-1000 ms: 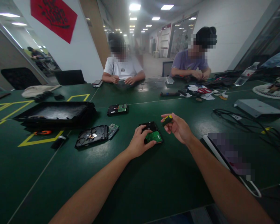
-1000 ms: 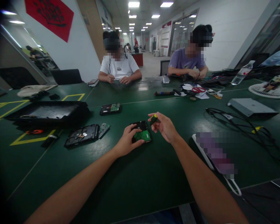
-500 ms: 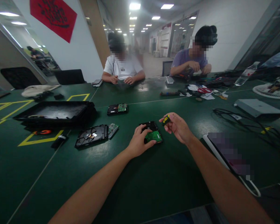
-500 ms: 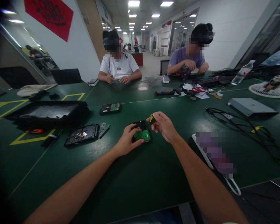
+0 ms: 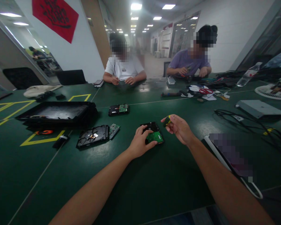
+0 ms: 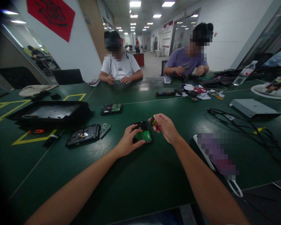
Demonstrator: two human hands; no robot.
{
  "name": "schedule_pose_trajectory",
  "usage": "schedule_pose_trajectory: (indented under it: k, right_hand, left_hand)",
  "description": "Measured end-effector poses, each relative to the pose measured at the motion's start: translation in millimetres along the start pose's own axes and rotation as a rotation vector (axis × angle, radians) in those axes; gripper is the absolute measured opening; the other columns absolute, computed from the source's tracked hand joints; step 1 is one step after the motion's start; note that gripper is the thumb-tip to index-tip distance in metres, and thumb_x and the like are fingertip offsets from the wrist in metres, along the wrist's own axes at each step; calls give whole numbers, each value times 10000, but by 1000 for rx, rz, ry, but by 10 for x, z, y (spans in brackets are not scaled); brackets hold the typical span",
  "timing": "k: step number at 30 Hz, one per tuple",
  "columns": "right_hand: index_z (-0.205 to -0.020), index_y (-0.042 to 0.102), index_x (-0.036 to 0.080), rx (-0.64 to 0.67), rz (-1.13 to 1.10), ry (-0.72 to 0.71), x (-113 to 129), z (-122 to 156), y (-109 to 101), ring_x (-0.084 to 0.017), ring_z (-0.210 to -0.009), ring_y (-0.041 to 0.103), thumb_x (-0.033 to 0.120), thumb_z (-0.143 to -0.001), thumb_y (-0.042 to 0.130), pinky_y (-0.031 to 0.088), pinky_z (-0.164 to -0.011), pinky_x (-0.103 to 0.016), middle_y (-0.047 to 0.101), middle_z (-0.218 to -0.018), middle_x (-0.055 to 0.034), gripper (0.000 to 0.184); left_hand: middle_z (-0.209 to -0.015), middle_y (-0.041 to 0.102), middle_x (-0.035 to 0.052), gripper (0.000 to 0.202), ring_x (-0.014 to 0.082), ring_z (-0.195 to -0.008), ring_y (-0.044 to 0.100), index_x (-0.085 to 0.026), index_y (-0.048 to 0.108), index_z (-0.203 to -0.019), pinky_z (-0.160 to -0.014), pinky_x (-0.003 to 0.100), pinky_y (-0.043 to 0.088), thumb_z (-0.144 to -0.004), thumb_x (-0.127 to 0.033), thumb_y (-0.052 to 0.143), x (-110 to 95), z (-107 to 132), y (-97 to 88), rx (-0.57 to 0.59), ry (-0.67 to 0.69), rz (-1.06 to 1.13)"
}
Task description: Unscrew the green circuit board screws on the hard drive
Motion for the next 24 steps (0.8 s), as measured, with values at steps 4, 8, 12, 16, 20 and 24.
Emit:
schedule_pose_trajectory:
  k: [4,8,12,16,20,24]
  right_hand:
    - [-942,632,226,11,-42,1,-12,-9,-14,-125,-615,574,503,-944,695,342,-497,-248,756,-1026,-65,284]
    - [-1099,673,247,29,-57,-6,-40,-36,-35,-125,-604,568,509,-955,669,360,-498,-252,754,-1010,-59,298]
    - [-1134,734,216,44,-80,12,-65,-49,-33,-127,-615,562,571,-983,587,393,-514,-272,736,-1030,-83,412]
    - [-1053,747,206,31,-74,20,-70,-38,-32,-125,-615,558,546,-972,616,362,-502,-263,733,-1026,-82,373]
    - [-997,733,203,16,7,-15,-21,-18,-23,-120,-630,536,511,-957,667,343,-502,-253,739,-1015,-77,317]
    - [-934,681,210,-4,-4,-16,0,-9,-26,-117,-633,537,491,-940,704,354,-516,-248,756,-1046,-77,282]
  left_hand:
    - [-1574,406,137,522,380,-1528,301,-264,625,-1345,-1236,596,322,-902,-506,758,3,-4,1,-3,2,-2]
    - [-1574,410,132,539,382,-1525,303,-274,617,-1358,-1231,602,327,-898,-515,761,30,-7,21,-7,-2,-3]
    - [-1579,404,133,558,383,-1522,304,-275,609,-1372,-1225,600,336,-893,-514,767,48,-6,34,-13,-1,-6]
    - [-1578,403,136,544,384,-1521,304,-273,610,-1372,-1224,605,334,-907,-517,751,36,-6,27,-9,12,-7]
    - [-1576,406,134,530,384,-1522,305,-276,617,-1358,-1220,606,341,-906,-514,754,28,-3,15,-12,18,-1]
    - [-1582,395,134,527,388,-1529,288,-271,617,-1355,-1221,610,337,-911,-525,744,37,1,27,2,8,-3]
Point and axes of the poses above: each hand's wrist, its own z-axis away from the middle knuckle, its own y-axis out of the palm, x = y × z, the point moved 9 cm from there along -z, towards the middle knuckle
